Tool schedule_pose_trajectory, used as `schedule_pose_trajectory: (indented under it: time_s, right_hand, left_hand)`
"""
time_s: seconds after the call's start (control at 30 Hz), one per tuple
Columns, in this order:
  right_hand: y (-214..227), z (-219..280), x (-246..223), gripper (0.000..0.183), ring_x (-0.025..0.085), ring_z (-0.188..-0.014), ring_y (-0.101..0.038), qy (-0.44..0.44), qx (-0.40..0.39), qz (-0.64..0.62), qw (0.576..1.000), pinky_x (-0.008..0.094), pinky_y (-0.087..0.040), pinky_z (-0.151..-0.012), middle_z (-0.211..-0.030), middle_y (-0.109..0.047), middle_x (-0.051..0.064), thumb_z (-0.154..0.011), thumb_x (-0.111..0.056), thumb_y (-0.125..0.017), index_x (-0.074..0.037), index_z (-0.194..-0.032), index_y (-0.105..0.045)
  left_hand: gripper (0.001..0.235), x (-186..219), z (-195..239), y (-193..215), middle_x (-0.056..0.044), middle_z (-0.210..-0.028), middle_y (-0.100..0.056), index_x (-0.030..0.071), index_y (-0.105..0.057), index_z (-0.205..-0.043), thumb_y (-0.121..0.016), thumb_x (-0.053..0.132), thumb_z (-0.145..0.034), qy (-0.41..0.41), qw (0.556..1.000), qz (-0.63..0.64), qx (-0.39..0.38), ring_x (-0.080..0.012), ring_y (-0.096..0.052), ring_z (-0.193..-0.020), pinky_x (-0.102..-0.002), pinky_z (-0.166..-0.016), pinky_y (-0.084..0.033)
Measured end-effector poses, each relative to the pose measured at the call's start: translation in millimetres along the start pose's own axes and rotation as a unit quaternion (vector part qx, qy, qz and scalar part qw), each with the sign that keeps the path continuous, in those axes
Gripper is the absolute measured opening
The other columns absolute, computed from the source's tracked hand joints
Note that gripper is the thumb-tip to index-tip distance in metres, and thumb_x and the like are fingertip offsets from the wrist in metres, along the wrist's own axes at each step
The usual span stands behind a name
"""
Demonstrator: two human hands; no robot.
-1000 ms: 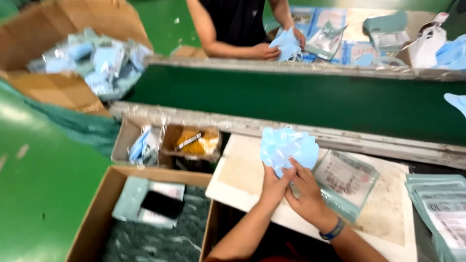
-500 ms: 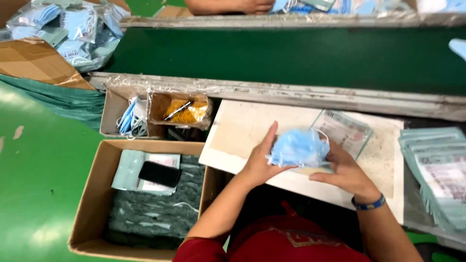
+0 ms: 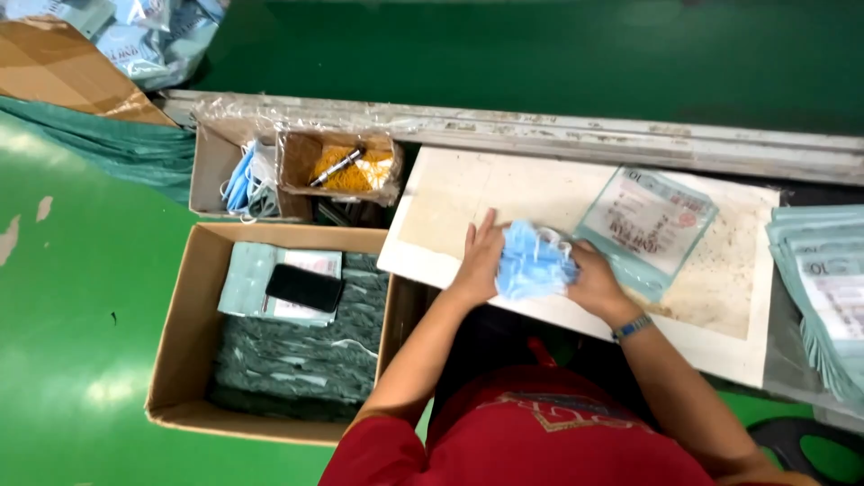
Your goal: Packing batches of blue disposable face masks into plastic bags and labeling a small sample.
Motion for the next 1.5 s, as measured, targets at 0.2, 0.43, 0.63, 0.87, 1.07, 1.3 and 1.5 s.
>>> schedule_pose_trajectory:
  time_s: [0.2,0.43,0.63,0.87,1.07,1.3,1.5]
  right_hand:
    - [-6,24,15,0.043,0.030,-0.104,-0.069,-0.027,-0.021,-0.012,0.999,0.040,-0.054,-0.091,-0.112,-0.070,0.014,-0.076,-0.011,-0.078,-0.005,-0.117,-0.066]
    - [21,2,-57,0.040,0.032,-0.104,-0.066,0.050,0.006,0.124,0.991,0.041,-0.053,-0.090,-0.112,-0.071,0.014,-0.066,-0.016,-0.085,-0.008,-0.103,-0.073]
    - [-8,37,-17,0.036,0.024,-0.097,-0.071,-0.090,-0.062,-0.112,0.988,0.039,-0.060,-0.085,-0.114,-0.076,0.008,-0.086,-0.020,-0.075,-0.008,-0.119,-0.072]
    - [34,42,-64,0.043,0.027,-0.103,-0.070,0.009,-0.039,-0.193,0.980,0.041,-0.056,-0.089,-0.114,-0.074,0.014,-0.084,-0.021,-0.077,-0.001,-0.121,-0.069]
    - [91,36,-10,0.022,0.032,-0.097,-0.068,-0.011,0.040,0.224,0.974,0.042,-0.057,-0.084,-0.106,-0.072,0.014,-0.084,-0.016,-0.070,-0.003,-0.100,-0.077]
    - [61,23,29,0.014,0.029,-0.092,-0.068,-0.021,-0.025,0.409,0.912,0.042,-0.056,-0.082,-0.095,-0.068,0.010,-0.083,-0.022,-0.066,-0.009,-0.079,-0.072]
    - [107,7,-25,0.025,0.035,-0.083,-0.067,-0.032,0.119,0.348,0.929,0.045,-0.053,-0.064,-0.096,-0.066,0.016,-0.070,-0.013,-0.071,-0.002,-0.092,-0.069]
  left_hand:
    - [0.061,43,12,-2,-0.019,-0.157,-0.048,0.008,-0.054,-0.140,-0.072,0.031,-0.087,0.006,0.997,-0.026,-0.074,-0.0375,-0.019,-0.161,-0.067,-0.127,-0.003]
    - [0.057,33,-5,-4,-0.012,-0.145,-0.061,0.009,-0.058,-0.137,-0.074,0.015,-0.082,-0.018,0.994,-0.082,-0.076,-0.0352,-0.041,-0.145,-0.058,-0.122,-0.020]
    - [0.077,118,-5,58,-0.005,-0.121,-0.067,0.011,-0.053,-0.143,-0.091,0.026,-0.077,0.003,0.966,0.252,-0.054,-0.0231,-0.065,-0.114,-0.036,-0.104,-0.051]
    - [0.063,94,23,44,-0.008,-0.129,-0.069,0.003,-0.059,-0.137,-0.085,0.030,-0.085,0.108,0.867,0.477,-0.095,-0.0188,-0.064,-0.120,-0.036,-0.106,-0.052]
    - [0.059,73,-13,37,-0.015,-0.128,-0.070,-0.001,-0.068,-0.129,-0.085,0.027,-0.081,0.092,0.878,0.367,-0.293,-0.0257,-0.064,-0.120,-0.039,-0.108,-0.052]
    - [0.090,126,-40,-77,-0.018,-0.171,-0.028,0.000,-0.046,-0.150,-0.078,0.054,-0.086,-0.158,0.909,0.050,-0.382,-0.0359,-0.016,-0.161,-0.043,-0.129,-0.023]
    - [0.063,132,-27,-99,-0.012,-0.172,-0.010,0.021,-0.069,-0.134,-0.067,0.058,-0.083,-0.031,0.855,-0.094,-0.509,-0.0293,0.001,-0.161,-0.055,-0.127,-0.007]
Point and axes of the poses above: each hand's wrist, its own z-axis away from the middle knuckle, its own y-axis out of the back of the hand, x = y × z, the point moved 10 cm from there along -z, towards the middle knuckle
